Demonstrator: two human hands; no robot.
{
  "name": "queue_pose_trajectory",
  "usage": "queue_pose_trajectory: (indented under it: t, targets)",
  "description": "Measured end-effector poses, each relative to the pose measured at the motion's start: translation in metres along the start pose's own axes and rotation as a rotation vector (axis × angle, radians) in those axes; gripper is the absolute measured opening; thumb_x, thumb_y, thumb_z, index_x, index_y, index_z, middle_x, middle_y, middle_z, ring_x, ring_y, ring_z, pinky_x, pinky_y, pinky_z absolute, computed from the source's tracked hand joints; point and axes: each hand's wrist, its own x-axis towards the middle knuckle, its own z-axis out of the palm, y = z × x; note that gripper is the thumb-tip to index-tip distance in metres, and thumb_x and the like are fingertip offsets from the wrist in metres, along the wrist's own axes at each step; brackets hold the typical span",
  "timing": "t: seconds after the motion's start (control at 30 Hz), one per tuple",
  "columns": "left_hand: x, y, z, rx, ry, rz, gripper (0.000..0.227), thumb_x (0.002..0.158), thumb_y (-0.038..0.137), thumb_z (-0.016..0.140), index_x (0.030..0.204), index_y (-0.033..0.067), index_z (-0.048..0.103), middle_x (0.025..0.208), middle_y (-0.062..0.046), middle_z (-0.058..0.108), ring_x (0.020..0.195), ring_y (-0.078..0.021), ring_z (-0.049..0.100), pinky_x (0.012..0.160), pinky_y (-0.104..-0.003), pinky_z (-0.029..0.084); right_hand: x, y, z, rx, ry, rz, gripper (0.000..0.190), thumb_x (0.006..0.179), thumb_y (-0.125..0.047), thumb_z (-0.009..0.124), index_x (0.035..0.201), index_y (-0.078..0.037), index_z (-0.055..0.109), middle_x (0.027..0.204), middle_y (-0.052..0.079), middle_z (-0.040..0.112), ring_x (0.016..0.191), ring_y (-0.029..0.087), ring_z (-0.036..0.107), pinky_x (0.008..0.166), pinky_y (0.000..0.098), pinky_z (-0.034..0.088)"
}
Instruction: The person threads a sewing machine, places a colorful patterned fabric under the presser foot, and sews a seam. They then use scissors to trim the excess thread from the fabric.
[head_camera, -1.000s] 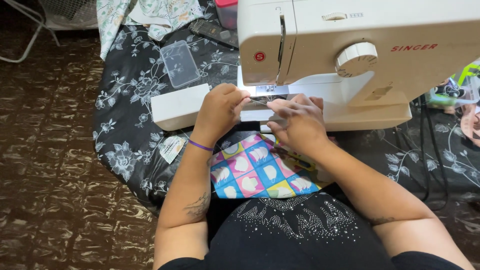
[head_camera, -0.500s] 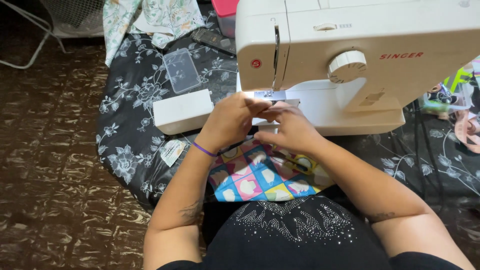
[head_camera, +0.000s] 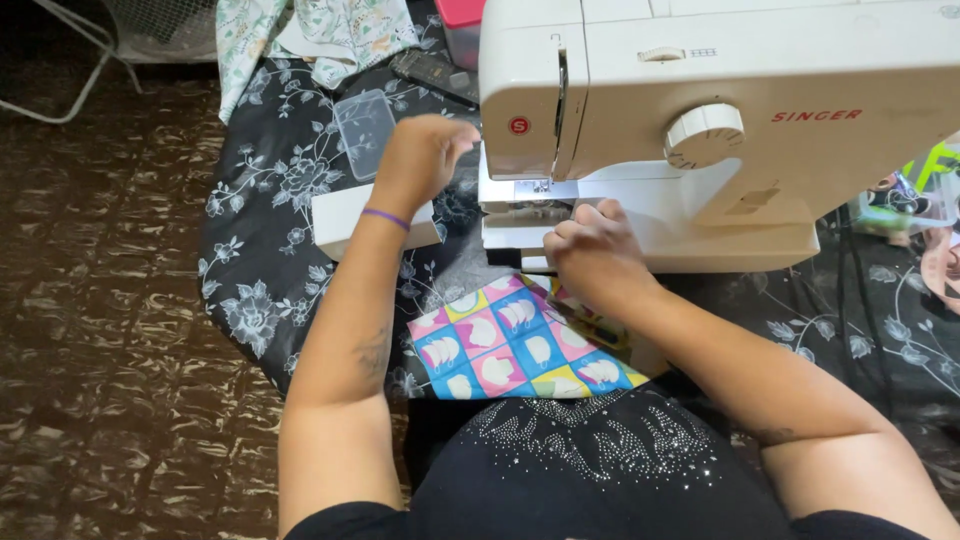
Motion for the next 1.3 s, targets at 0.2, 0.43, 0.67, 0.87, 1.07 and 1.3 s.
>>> queue_pose_trajectory:
  t: [0.2,0.43,0.67,0.87,1.07,1.3]
  targets:
    - [0.034,-0.005,-0.009,-0.035,-0.331,-0.162,0.03,0.091,0.001,0.073,0.118,0.0131,0.083,0.106,-0.009,0.083,0.098,-0.0343,0.077,0.079,-0.048,0.06,0.003,0.009,-0.002,0.021,0.241,0.06,0.029,0.075,-0.008,0.065,0.103,-0.017,0.067,0.092,0.002,0.07,0.071,0.031,0.064,0.06,0.0441,0.048]
    - [0.016,0.035,-0.075,0.038,-0.161,-0.353,0.063,0.088,-0.001,0.082,0.147,0.0082,0.061,0.128,-0.019,0.059,0.098,-0.042,0.07,0.082,-0.054,0.059,0.005,0.011,0.003,0.096,0.217,0.178,0.021,0.087,-0.005,0.065,0.105,-0.015,0.067,0.1,0.007,0.073,0.067,0.032,0.064,0.045,0.0433,0.042]
    - [-0.088,0.152,-0.122,0.069,-0.153,-0.276,0.069,0.1,0.019,0.076,0.158,-0.0032,0.046,0.16,-0.029,0.05,0.139,-0.048,0.052,0.117,-0.057,0.043,-0.014,0.005,-0.038,0.32,0.097,0.178,0.015,0.087,-0.013,0.069,0.101,-0.017,0.073,0.103,0.006,0.076,0.083,0.034,0.072,0.059,0.0499,0.052]
    - [-0.152,0.2,-0.09,-0.092,-0.399,-0.218,0.067,0.091,0.037,0.079,0.148,0.0078,0.058,0.152,-0.023,0.058,0.134,-0.0448,0.057,0.109,-0.06,0.046,-0.065,-0.005,-0.069,0.375,-0.499,0.198,0.03,0.085,-0.048,0.081,0.106,-0.028,0.076,0.098,0.003,0.078,0.09,0.036,0.074,0.071,0.053,0.057]
    - [-0.156,0.166,-0.045,0.071,-0.406,-0.369,0.026,0.094,0.037,0.078,0.099,0.0136,0.069,0.095,-0.013,0.074,0.089,-0.042,0.069,0.072,-0.059,0.053,-0.107,0.012,-0.036,0.651,-0.49,0.307,0.042,0.073,-0.025,0.087,0.112,-0.017,0.076,0.104,0.007,0.079,0.097,0.031,0.072,0.087,0.0427,0.052]
    - [-0.132,0.1,-0.052,0.438,-0.037,-0.175,0.036,0.085,0.035,0.086,0.118,0.0252,0.075,0.115,-0.002,0.07,0.112,-0.0278,0.062,0.094,-0.048,0.045,-0.163,0.058,-0.13,0.601,-0.204,0.498,0.018,0.096,-0.033,0.08,0.105,-0.019,0.085,0.1,0.009,0.082,0.104,0.036,0.078,0.092,0.0442,0.06]
